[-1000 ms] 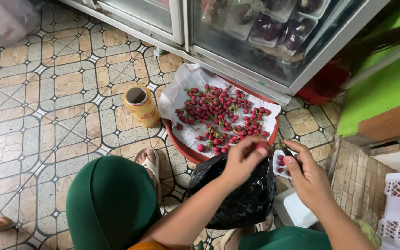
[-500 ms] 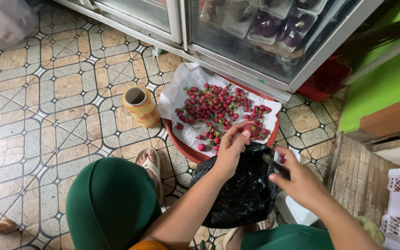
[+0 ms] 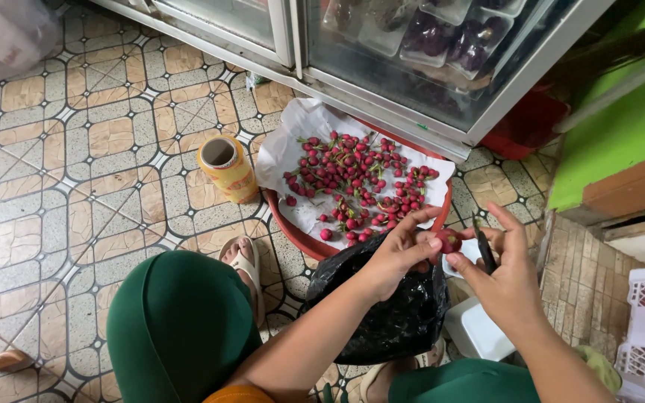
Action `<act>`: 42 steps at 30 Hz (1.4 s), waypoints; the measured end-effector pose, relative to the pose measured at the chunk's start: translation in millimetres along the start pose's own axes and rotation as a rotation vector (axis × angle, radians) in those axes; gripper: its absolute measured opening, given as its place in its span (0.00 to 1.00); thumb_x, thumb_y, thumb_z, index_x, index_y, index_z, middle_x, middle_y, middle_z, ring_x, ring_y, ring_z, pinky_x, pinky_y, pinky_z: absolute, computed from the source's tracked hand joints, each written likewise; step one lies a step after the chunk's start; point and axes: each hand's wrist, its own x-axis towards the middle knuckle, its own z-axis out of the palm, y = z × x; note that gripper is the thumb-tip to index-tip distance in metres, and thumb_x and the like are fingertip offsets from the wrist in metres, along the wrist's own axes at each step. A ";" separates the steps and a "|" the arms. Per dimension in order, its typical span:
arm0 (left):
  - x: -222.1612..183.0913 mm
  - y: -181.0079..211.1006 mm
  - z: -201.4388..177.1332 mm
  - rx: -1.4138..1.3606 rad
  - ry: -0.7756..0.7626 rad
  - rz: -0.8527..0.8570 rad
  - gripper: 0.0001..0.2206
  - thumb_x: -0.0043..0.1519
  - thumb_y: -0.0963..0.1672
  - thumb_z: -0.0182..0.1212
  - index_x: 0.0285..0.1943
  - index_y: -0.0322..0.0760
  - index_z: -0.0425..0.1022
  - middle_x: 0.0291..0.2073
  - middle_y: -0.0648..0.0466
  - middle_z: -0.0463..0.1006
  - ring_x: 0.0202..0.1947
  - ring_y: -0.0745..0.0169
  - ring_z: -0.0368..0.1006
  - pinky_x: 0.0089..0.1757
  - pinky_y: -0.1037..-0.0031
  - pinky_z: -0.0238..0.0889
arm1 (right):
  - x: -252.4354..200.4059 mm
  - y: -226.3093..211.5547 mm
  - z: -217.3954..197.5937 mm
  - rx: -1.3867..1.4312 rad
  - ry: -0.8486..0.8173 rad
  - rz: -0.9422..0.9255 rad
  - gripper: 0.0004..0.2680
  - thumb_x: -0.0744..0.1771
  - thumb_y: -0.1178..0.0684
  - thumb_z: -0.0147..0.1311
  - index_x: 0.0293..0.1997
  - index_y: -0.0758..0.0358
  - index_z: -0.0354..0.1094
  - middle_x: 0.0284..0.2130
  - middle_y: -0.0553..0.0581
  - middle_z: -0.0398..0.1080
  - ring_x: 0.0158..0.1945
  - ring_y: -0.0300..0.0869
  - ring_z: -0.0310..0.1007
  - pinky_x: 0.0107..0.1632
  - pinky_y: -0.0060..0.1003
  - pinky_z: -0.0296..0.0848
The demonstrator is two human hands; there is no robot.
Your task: Sorting and trimming stems from small red fruits before placing them into containers
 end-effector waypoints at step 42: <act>39.3 -156.0 -326.9 0.358 1.357 0.187 0.12 0.56 0.39 0.66 0.49 0.39 0.78 0.31 0.56 0.75 0.34 0.69 0.71 0.35 0.79 0.62 | 181.0 409.3 40.3 -0.581 -0.325 0.441 0.30 0.63 0.45 0.69 0.71 0.55 0.56 0.54 0.74 0.72 0.60 0.62 0.71 0.59 0.55 0.69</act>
